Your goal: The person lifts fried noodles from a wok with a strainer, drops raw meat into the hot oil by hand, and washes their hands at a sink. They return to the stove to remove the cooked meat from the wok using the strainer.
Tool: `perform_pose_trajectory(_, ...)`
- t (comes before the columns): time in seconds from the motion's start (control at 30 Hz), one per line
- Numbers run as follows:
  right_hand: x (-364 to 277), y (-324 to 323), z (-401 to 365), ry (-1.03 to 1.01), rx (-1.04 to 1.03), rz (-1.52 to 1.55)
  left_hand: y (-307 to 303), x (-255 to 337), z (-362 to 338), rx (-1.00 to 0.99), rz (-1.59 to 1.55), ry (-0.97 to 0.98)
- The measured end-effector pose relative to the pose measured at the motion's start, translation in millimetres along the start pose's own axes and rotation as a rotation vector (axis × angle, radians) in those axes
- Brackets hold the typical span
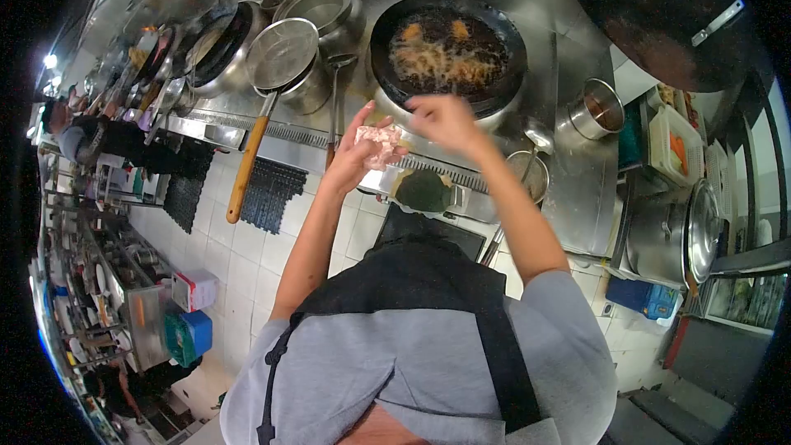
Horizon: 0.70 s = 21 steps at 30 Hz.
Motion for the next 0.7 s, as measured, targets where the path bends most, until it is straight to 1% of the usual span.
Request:
perform_pose_trajectory(0.03,-20.1,20.0,-5.3,-0.036,-0.079,0.121,-2.6,-2.6,4.7,0.007,0.097,0.04)
perform_pose_trajectory(0.1,-32.1,33.6,-8.0,0.068,-0.056,0.107,-12.1,-8.6,15.8,0.023,0.293,0.125)
perform_pose_trajectory(0.13,-34.1,36.2,-8.3,0.12,-0.047,0.103,-12.4,-7.9,16.3,0.062,0.315,0.083)
perform_pose_trajectory(0.23,-20.4,23.8,-8.9,0.027,0.086,-0.256,-14.7,-7.3,15.7,0.187,0.374,-0.042)
perform_pose_trajectory(0.27,-9.4,18.8,-6.7,-0.049,0.269,-0.017,-18.5,-8.1,14.6,0.228,0.269,-0.026)
perform_pose_trajectory(0.3,2.8,1.6,-8.6,0.045,0.181,0.067,-25.3,-10.4,11.9,0.267,0.16,-0.01)
perform_pose_trajectory(0.33,4.1,-9.8,-8.7,0.105,0.141,0.265,-31.0,-11.4,11.6,0.304,0.053,0.009)
perform_pose_trajectory(0.37,4.3,-15.6,-8.4,0.164,0.101,0.465,-34.8,-12.3,13.1,0.263,0.032,-0.002)
perform_pose_trajectory(0.43,-2.6,-12.3,-8.7,0.133,0.079,0.592,-37.6,-10.7,13.7,0.183,-0.004,-0.027)
perform_pose_trajectory(0.47,-8.2,-8.7,-8.4,0.116,0.066,0.656,-33.7,-11.0,14.8,0.141,0.031,-0.05)
perform_pose_trajectory(0.57,-20.2,1.9,-8.2,0.209,-0.009,0.633,-6.8,-9.5,15.6,0.033,-0.039,-0.05)
perform_pose_trajectory(0.6,-10.5,13.0,-7.9,0.166,0.027,0.681,2.0,-9.9,15.2,0.082,-0.026,-0.054)
perform_pose_trajectory(0.7,11.4,33.5,-12.7,0.007,0.052,0.265,5.1,-18.3,26.4,0.18,0.139,-0.072)
Point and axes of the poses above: each hand's wrist, its own z-axis towards the middle knuckle, its own y-axis out of the palm, x = y × z, the point moved 1 cm from there along z, towards the middle knuckle, and after that the axes turned 11 degrees about -y, right-handed, at the moved point
